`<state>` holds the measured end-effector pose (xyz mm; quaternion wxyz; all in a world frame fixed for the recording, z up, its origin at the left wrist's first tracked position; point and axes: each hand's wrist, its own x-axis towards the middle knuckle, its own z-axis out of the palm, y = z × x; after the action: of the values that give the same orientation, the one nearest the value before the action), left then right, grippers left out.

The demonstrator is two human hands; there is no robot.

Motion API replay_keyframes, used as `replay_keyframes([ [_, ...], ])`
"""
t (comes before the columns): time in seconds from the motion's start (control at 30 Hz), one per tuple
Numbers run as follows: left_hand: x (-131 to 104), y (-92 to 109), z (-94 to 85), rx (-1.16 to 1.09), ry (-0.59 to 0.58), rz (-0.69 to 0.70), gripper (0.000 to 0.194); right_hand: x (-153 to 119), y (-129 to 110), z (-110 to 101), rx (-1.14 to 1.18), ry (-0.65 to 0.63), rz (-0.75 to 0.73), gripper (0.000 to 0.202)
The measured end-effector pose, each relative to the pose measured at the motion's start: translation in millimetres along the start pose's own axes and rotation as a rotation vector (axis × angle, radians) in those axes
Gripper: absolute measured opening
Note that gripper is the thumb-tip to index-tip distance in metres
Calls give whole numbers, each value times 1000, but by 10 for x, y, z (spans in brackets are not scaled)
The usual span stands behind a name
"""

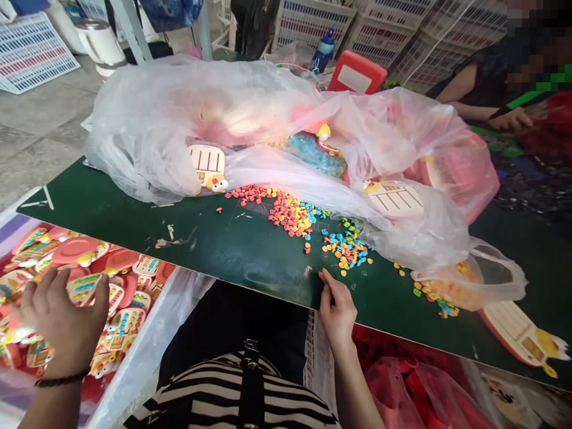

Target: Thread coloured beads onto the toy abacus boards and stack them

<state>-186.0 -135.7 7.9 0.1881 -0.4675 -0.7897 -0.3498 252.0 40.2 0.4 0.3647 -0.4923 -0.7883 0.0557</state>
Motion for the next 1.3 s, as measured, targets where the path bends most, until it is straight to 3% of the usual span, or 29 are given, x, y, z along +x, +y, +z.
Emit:
replay_keyframes([
  [0.1,419,488,328,-38,198,279,68,21,-18,48,-54,6,-54,39],
  [0.2,897,1241,772,-266,175,440,46,29,-42,54,-109,30,-96,42],
  [0.3,1392,2017,1364,-466,-29,632,26,1,-69,36,-142,58,-107,45],
  [0.43,2086,2939,2378,-335,-487,873,27,-29,-89,-1,-154,44,-83,47],
  [0.53,2504,3450,3049,-309,-533,897,35,-29,-96,-39,-142,11,-53,48],
  [0.6,2688,3634,3360,-302,-516,867,40,-25,-103,-60,-134,-2,-31,49],
  [0.7,2860,3662,3626,-246,-471,789,47,-23,-115,-71,-131,-2,-6,50],
  [0.8,2982,3509,3700,-138,-459,764,44,-30,-114,-62,-139,0,-1,49],
  [0.93,3121,3174,3608,-63,-470,778,41,-39,-91,-42,-144,-3,-11,45],
  [1.03,3197,2780,3487,-29,-513,810,37,-38,-74,-30,-138,15,-21,43],
  [1.17,3248,2211,3340,2,-508,525,47,-30,-73,-31,-134,16,-22,43],
  [1.3,3250,2000,3246,46,-465,354,49,-9,-90,-45,-146,10,-20,43],
])
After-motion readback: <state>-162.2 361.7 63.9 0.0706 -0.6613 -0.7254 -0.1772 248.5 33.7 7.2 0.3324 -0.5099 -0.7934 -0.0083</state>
